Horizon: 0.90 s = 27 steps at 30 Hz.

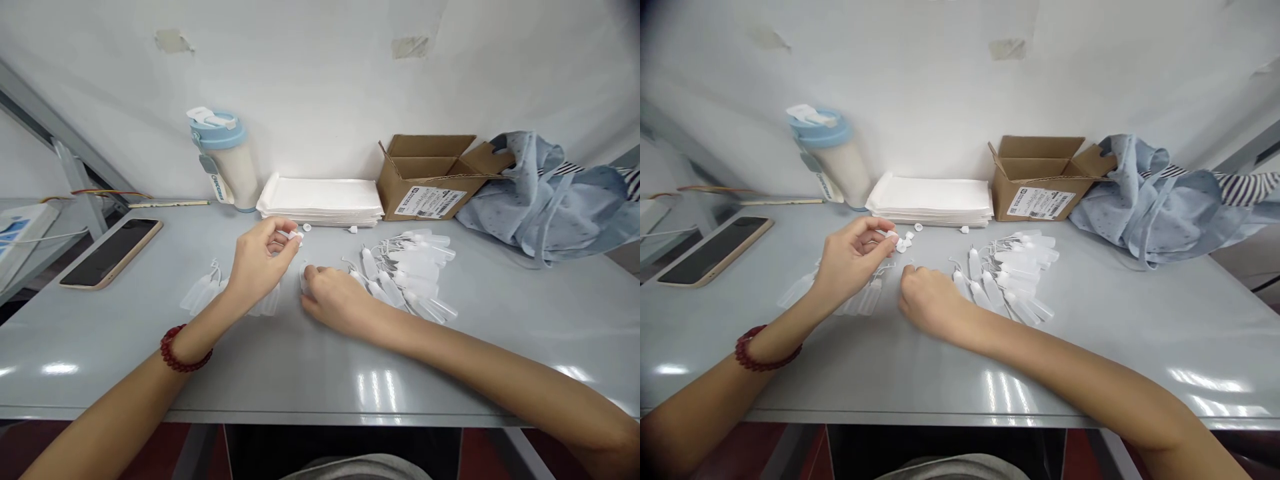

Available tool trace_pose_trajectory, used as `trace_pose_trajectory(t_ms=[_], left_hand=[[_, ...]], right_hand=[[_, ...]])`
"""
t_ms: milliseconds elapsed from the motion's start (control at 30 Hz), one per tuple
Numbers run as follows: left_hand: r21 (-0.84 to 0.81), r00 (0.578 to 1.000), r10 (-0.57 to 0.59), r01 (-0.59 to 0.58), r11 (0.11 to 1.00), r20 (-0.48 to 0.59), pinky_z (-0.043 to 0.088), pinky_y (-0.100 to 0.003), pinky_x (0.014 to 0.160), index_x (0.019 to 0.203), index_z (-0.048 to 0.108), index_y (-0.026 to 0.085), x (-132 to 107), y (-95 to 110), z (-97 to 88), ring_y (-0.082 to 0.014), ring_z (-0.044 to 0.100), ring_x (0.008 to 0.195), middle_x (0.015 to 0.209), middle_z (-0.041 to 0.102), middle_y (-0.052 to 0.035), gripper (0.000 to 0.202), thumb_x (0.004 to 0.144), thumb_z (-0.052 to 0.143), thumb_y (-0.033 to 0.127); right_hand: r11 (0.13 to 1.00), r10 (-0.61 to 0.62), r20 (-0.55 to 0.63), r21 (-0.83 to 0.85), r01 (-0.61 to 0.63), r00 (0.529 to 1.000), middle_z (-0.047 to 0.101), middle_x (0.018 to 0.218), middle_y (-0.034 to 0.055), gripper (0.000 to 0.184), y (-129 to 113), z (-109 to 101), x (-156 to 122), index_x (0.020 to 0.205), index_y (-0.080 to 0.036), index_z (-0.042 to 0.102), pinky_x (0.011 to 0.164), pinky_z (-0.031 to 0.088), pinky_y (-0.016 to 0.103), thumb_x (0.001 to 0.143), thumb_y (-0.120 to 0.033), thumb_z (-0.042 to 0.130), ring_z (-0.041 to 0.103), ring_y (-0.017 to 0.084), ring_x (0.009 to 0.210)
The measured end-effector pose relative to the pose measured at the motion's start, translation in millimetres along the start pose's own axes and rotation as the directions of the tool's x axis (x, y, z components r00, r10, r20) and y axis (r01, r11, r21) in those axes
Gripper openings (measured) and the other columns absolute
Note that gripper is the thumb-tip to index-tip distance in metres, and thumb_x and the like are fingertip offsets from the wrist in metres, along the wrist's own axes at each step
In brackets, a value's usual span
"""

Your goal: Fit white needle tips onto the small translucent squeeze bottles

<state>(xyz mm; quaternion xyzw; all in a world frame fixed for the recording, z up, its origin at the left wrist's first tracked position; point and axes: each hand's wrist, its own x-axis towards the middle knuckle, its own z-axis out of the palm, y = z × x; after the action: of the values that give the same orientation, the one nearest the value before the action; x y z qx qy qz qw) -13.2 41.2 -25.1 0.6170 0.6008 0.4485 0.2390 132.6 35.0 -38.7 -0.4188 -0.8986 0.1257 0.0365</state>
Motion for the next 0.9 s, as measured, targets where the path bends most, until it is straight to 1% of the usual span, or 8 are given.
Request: trace_pose_trajectory(t_ms=[167,300,433,533,633,767,833,900], left_hand=[[-0.099,0.991,-0.085,0.095,0.991,0.104,0.048,-0.024,0.053,0.090,0.060,0.019,1.1,3.8,-2.1,-0.0126,0.058,0.059,0.079,0.064,-0.0008,0.021,0.075,0.066,0.032],[-0.221,0.947,-0.124,0.194,0.956,0.296,0.046,-0.022,0.050,0.085,0.062,0.018,-1.0,10.6,-7.8,-0.0086,0.053,0.051,0.075,0.062,0.0010,0.020,0.073,0.071,0.031],[-0.207,0.902,-0.082,0.185,0.961,0.423,0.052,-0.027,0.057,0.086,0.065,0.021,-8.3,18.4,-9.0,-0.0126,0.060,0.056,0.074,0.065,0.0005,0.015,0.076,0.070,0.032],[-0.205,0.915,-0.042,0.134,0.970,0.400,0.055,-0.029,0.059,0.087,0.068,0.022,-14.8,22.7,-6.1,-0.0157,0.063,0.062,0.080,0.066,-0.0012,0.015,0.075,0.070,0.032],[-0.249,0.922,0.073,0.025,0.968,0.379,0.058,-0.030,0.066,0.087,0.070,0.024,-21.0,25.0,-3.0,-0.0203,0.065,0.081,0.090,0.068,-0.0031,0.013,0.076,0.070,0.030],[-0.232,0.860,0.249,-0.158,0.960,0.446,0.057,-0.026,0.074,0.091,0.071,0.029,-26.8,26.2,0.8,-0.0185,0.065,0.090,0.097,0.070,-0.0002,0.011,0.082,0.064,0.028],[-0.192,0.879,0.226,-0.157,0.969,0.421,0.057,-0.025,0.073,0.093,0.070,0.029,-27.6,26.0,3.2,-0.0170,0.066,0.087,0.098,0.070,0.0008,0.012,0.082,0.064,0.028],[-0.165,0.914,0.123,-0.063,0.984,0.387,0.057,-0.025,0.068,0.091,0.070,0.027,-26.8,25.2,5.3,-0.0161,0.067,0.077,0.091,0.071,0.0008,0.012,0.080,0.066,0.030]], right_hand=[[0.999,-0.024,-0.023,0.041,0.025,0.999,0.065,0.087,0.0104,0.017,11.4,-7.2,-14.8,0.100,-0.011,0.059,0.057,0.041,0.028,0.089,-0.018,0.048,0.062,0.019,0.069],[0.978,-0.085,-0.213,0.169,0.122,0.973,0.061,0.089,0.0083,0.025,29.1,-12.1,-32.7,0.114,-0.012,0.054,0.062,0.046,0.030,0.092,-0.019,0.047,0.058,0.016,0.066],[0.955,-0.117,-0.444,0.195,0.223,0.888,0.060,0.099,0.0107,0.026,46.9,-8.2,-49.6,0.118,-0.015,0.051,0.062,0.050,0.029,0.092,-0.016,0.046,0.059,0.017,0.074],[0.954,-0.141,-0.536,0.152,0.259,0.832,0.061,0.100,0.0109,0.025,54.7,-3.5,-58.2,0.117,-0.017,0.051,0.066,0.052,0.031,0.093,-0.015,0.045,0.062,0.019,0.082],[0.964,-0.166,-0.545,0.088,0.253,0.822,0.062,0.102,0.0119,0.024,57.4,-1.0,-62.6,0.116,-0.016,0.051,0.068,0.054,0.033,0.093,-0.015,0.044,0.063,0.020,0.085],[0.962,-0.213,-0.531,0.033,0.271,0.820,0.062,0.101,0.0129,0.023,55.7,-0.2,-64.8,0.114,-0.014,0.052,0.067,0.056,0.032,0.093,-0.013,0.043,0.064,0.020,0.083],[0.958,-0.231,-0.533,0.021,0.286,0.814,0.063,0.101,0.0137,0.023,53.8,0.6,-65.9,0.114,-0.013,0.052,0.067,0.056,0.032,0.093,-0.011,0.043,0.064,0.020,0.084],[0.954,-0.242,-0.556,0.014,0.300,0.795,0.063,0.103,0.0144,0.023,52.3,1.8,-67.2,0.115,-0.011,0.053,0.070,0.057,0.032,0.093,-0.011,0.045,0.064,0.020,0.087]])
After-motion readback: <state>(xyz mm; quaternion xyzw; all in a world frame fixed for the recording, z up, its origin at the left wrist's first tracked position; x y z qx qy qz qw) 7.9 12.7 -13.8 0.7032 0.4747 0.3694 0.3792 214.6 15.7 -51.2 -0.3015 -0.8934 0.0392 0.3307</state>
